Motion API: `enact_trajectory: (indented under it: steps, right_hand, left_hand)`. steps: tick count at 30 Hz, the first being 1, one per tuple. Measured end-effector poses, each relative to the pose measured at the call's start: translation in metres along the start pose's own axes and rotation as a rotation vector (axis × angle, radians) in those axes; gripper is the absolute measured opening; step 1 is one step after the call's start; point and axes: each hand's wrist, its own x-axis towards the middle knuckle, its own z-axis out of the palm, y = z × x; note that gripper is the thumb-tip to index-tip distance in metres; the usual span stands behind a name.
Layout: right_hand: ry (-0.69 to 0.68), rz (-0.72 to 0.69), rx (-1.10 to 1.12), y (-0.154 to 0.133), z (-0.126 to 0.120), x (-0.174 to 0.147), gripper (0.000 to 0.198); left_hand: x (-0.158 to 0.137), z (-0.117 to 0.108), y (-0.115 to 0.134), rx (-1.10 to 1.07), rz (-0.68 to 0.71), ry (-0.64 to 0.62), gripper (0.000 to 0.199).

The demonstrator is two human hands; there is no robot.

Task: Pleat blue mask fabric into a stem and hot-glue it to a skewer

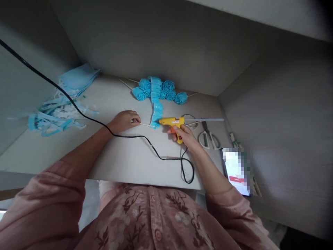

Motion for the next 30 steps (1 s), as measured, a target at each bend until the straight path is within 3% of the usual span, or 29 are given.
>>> enact_trajectory:
  steps: [14, 22, 30]
  right_hand:
    - [0.094, -0.047, 0.193, 0.005, -0.009, 0.007, 0.044]
    - [0.022, -0.051, 0.251, -0.004, -0.012, 0.004, 0.039]
    - [-0.067, 0.016, 0.106, -0.001, -0.020, 0.005, 0.040]
  left_hand:
    - [0.002, 0.000, -0.001, 0.001, 0.017, 0.004, 0.017]
    - [0.004, 0.000, -0.005, 0.028, 0.048, -0.007, 0.020]
    - [0.007, 0.000, -0.009, 0.003, 0.157, 0.008, 0.021]
